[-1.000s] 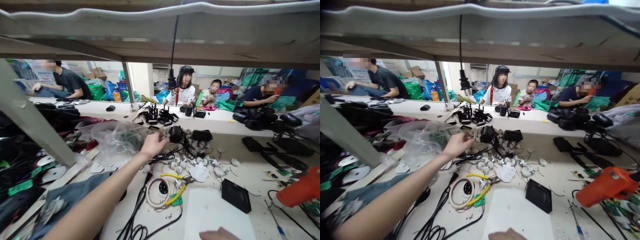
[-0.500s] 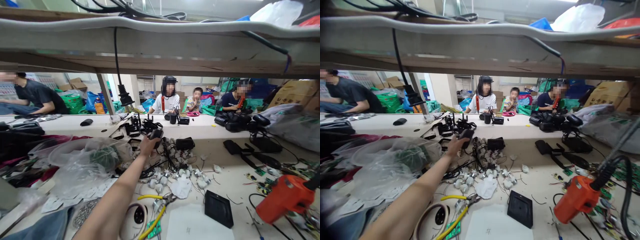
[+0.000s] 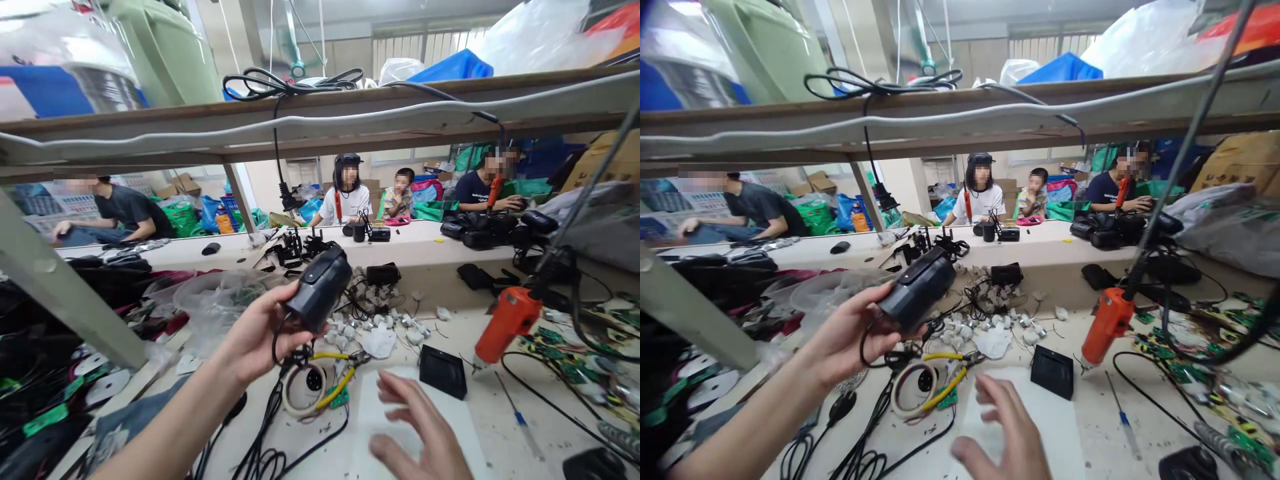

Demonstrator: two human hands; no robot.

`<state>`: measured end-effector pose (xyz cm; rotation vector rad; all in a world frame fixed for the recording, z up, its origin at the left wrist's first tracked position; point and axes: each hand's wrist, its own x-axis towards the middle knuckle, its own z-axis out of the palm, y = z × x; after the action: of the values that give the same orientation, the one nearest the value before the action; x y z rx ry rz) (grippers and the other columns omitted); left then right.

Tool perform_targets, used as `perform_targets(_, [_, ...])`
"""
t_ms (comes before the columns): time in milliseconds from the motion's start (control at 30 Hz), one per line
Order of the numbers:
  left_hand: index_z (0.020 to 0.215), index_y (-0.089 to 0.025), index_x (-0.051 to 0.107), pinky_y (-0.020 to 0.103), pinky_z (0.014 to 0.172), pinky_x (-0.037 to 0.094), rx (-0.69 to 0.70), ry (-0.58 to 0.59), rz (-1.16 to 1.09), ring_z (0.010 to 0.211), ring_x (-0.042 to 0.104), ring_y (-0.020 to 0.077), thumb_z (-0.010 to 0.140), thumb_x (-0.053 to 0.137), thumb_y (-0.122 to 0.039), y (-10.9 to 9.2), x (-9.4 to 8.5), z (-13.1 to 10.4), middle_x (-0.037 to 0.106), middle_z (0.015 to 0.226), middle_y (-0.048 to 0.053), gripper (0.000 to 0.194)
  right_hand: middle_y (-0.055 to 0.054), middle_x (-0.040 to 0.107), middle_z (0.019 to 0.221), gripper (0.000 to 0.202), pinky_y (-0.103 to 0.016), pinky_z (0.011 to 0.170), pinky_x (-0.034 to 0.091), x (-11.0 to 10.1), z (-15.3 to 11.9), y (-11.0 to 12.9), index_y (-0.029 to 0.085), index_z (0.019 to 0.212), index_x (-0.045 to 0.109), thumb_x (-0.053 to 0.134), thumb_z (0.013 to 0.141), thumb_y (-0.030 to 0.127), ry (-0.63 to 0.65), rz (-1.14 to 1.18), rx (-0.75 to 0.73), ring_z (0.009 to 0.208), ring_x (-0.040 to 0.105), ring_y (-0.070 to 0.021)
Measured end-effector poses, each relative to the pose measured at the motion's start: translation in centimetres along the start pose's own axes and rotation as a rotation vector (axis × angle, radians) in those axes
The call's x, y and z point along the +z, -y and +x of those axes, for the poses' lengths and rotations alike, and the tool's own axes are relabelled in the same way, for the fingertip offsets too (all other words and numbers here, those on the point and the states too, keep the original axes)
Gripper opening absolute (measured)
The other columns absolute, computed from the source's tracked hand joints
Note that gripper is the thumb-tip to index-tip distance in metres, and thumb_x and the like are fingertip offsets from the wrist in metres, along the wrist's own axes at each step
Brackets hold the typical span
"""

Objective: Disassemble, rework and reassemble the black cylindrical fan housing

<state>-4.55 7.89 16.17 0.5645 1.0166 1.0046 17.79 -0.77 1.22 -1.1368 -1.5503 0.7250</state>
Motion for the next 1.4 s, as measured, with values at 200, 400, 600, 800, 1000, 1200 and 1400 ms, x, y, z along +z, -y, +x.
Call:
perform_targets(200, [0.11, -0.026, 0.062, 0.033, 0.058, 0.06, 0.302, 0.037, 0.315, 0.082, 0.07, 0.028, 0.051, 0.082, -0.039, 3.9, 1.9, -2.5, 0.071, 0.101, 0.007, 0.064, -0.012, 0.042, 0.151, 0.098, -0.047, 0.111, 0.039, 6.0, 0.2, 3.3, 0.026, 0.149, 0.042, 0.086, 0.062, 0.022, 0.488, -0.015, 0.007, 0.136, 0.042, -0.0355])
perform_targets(400, [0.12, -0.03, 0.061, 0.044, 0.091, 0.052, 0.722, -0.082, 0.984, 0.113, 0.06, 0.0343, 0.052, 0.084, -0.034, 8.5, -0.3, -1.1, 0.064, 0.123, 0.007, 0.072, 0.0, 0.07, 0.081, 0.01, -0.024, 0.069, 0.052, -0.1, -1.4, 4.1, 0.024, 0.082, 0.074, 0.065, 0.085, 0.026, 0.339, -0.012, -0.135, 0.075, 0.067, -0.0189])
perform_targets(600, [0.12, -0.028, 0.062, 0.046, 0.099, 0.046, 0.614, 0.072, 1.123, 0.116, 0.058, 0.0335, 0.054, 0.08, -0.024, 14.3, -1.6, 2.4, 0.064, 0.123, 0.008, 0.069, -0.013, 0.06, 0.115, 0.045, -0.039, 0.087, 0.052, -11.2, 1.9, -0.3, 0.018, 0.118, 0.062, 0.07, 0.083, 0.044, -0.798, -0.295, -0.145, 0.099, 0.062, -0.0268])
perform_targets(800, [0.121, -0.027, 0.061, 0.043, 0.095, 0.047, 0.536, 0.26, 1.253, 0.11, 0.06, 0.0312, 0.054, 0.08, -0.023, 17.1, 0.4, 4.1, 0.064, 0.118, 0.006, 0.07, -0.013, 0.065, 0.101, 0.065, -0.052, 0.089, 0.05, -14.4, 7.4, -5.1, 0.015, 0.122, 0.054, 0.069, 0.076, 0.059, -0.558, -0.238, 0.043, 0.089, 0.063, -0.0304])
perform_targets(1000, [0.124, -0.022, 0.056, 0.044, 0.102, 0.043, 0.488, 0.292, 1.216, 0.118, 0.055, 0.0321, 0.06, 0.079, -0.027, 18.0, 0.2, 4.2, 0.06, 0.125, 0.01, 0.068, -0.005, 0.063, 0.1, 0.066, -0.038, 0.079, 0.055, -12.2, 7.3, -2.9, 0.023, 0.133, 0.046, 0.07, 0.08, 0.056, -0.494, -0.087, -0.027, 0.081, 0.065, -0.0224])
perform_targets(1200, [0.125, -0.023, 0.054, 0.046, 0.102, 0.044, 0.445, 0.28, 1.219, 0.119, 0.054, 0.0332, 0.062, 0.079, -0.033, 18.1, 0.5, 4.4, 0.058, 0.126, 0.011, 0.068, 0.0, 0.062, 0.08, 0.049, -0.031, 0.063, 0.058, -9.1, 4.0, -0.8, 0.024, 0.112, 0.051, 0.065, 0.087, 0.064, -0.161, 0.414, 0.148, 0.064, 0.065, -0.0181])
perform_targets(1400, [0.126, -0.025, 0.054, 0.046, 0.097, 0.046, 0.473, 0.227, 1.29, 0.114, 0.055, 0.0313, 0.068, 0.078, -0.047, 18.2, 2.1, 4.7, 0.054, 0.122, 0.009, 0.066, -0.004, 0.062, 0.08, 0.066, -0.031, 0.061, 0.052, -7.2, 2.8, 1.8, 0.021, 0.1, 0.064, 0.052, 0.082, 0.083, -0.037, 0.498, 0.084, 0.071, 0.059, -0.0201])
